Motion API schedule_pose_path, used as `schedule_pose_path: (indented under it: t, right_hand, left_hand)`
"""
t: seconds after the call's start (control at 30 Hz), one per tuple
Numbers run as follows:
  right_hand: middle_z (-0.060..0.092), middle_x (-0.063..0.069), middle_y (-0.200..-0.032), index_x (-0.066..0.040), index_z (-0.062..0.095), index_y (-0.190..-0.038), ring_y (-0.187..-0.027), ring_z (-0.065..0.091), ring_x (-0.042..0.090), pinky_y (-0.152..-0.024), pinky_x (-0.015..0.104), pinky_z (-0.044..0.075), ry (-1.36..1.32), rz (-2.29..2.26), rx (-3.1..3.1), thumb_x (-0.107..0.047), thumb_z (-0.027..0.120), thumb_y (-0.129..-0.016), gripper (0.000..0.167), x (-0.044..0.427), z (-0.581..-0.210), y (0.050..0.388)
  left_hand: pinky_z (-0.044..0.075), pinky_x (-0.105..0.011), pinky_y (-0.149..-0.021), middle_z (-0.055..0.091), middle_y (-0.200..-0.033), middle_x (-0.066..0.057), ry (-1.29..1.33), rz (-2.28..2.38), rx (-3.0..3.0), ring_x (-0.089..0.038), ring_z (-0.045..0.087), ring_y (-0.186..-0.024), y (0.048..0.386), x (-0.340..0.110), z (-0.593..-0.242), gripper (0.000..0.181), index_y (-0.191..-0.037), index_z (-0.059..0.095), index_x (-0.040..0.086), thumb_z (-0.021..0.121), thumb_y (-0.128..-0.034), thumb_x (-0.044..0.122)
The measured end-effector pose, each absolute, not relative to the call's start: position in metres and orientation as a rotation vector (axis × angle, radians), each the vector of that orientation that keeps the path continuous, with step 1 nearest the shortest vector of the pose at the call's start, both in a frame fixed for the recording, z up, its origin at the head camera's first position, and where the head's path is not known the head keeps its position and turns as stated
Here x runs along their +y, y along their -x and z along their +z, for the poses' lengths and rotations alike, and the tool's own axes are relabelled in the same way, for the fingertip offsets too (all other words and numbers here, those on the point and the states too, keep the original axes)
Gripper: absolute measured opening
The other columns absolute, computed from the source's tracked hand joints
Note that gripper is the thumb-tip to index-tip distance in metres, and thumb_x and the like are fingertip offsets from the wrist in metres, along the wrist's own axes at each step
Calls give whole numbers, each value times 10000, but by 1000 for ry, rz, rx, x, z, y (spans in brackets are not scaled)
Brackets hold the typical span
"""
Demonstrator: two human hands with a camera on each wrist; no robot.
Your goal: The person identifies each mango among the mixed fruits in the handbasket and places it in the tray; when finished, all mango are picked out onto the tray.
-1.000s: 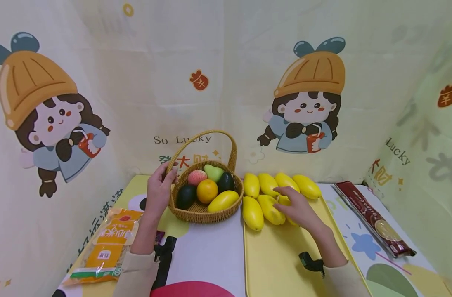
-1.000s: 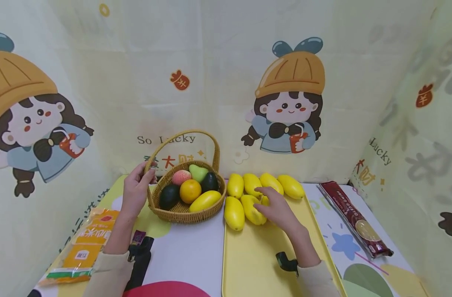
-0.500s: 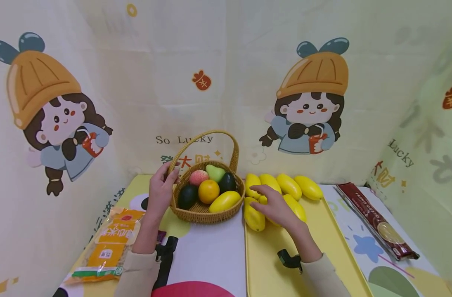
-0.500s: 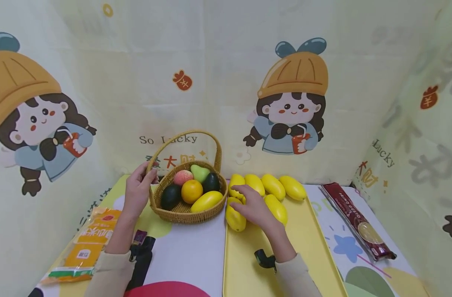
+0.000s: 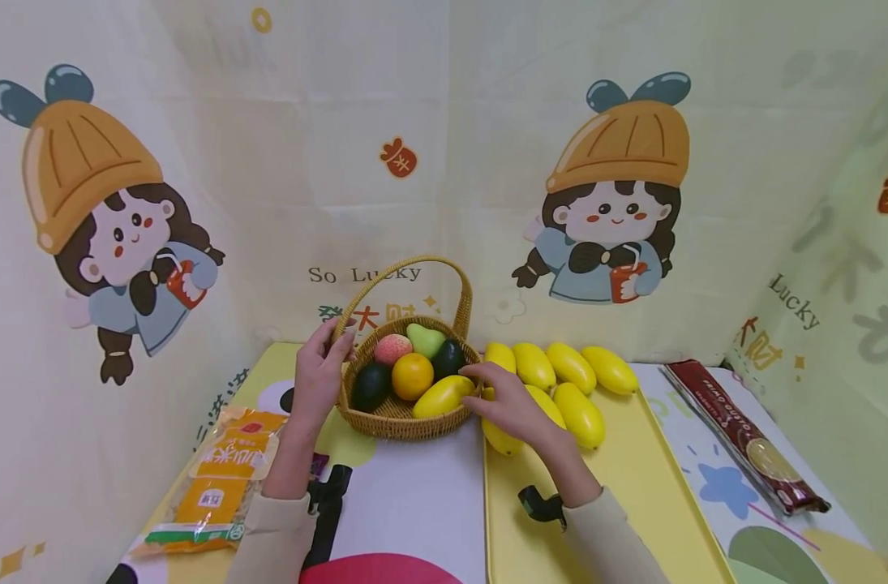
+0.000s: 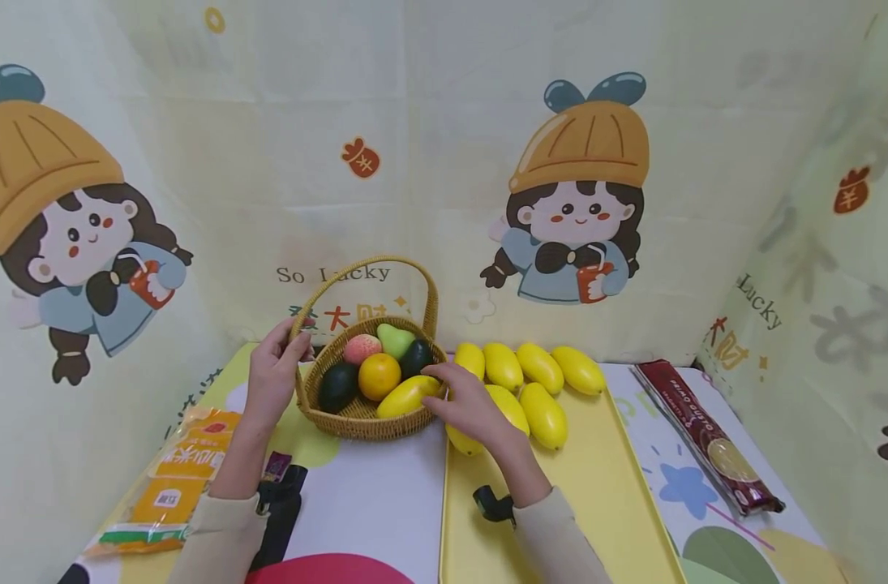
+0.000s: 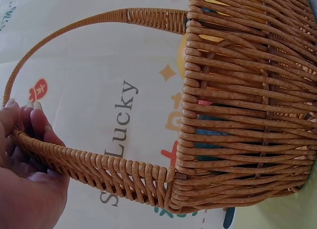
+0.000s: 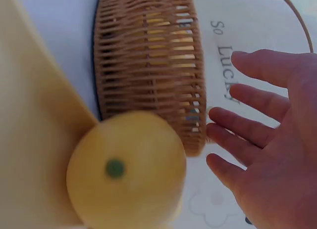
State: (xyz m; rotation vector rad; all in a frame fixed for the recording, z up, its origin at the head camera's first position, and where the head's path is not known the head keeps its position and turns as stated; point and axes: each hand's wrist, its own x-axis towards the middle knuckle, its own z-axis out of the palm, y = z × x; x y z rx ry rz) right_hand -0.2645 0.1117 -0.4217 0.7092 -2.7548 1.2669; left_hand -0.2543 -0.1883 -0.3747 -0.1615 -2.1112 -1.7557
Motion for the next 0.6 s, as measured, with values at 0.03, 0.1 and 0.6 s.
schedule_pose_path:
  t: [0.03, 0.1, 0.6]
  right_hand:
    - [609, 59, -1340, -121, 611, -1327, -1238, 558, 293, -1069, 502, 451, -715, 1259, -2757, -246, 713, -916, 442, 109, -422, 266]
    - [622, 63, -1322, -120, 622, -1314, -1215, 568, 273, -1060, 478, 462, -709, 1223, -2763, -252, 717, -912, 433, 103, -423, 268]
    - [652, 28, -1236, -140, 651, -1283, -1056, 591, 195, -985, 400, 499, -728, 900, -2920, -294, 691, -887, 426, 77, -422, 282]
  left_hand:
    - [547, -208, -819, 542, -974, -231, 160, -1756, -2114, -348, 557, -893, 251, -187, -371, 344, -1305, 588, 52, 542, -1029, 251]
    - [551, -215, -826, 539, -984, -252, 154, -1761, -2121, -357, 558, -896, 249, -186, -367, 322, -1303, 588, 47, 535, -1032, 213]
    - [532, -187, -767, 543, -891, -90, 223, -1734, -2051, -153, 551, -791, 264, -192, -387, 372, -1261, 612, 100, 569, -1004, 365]
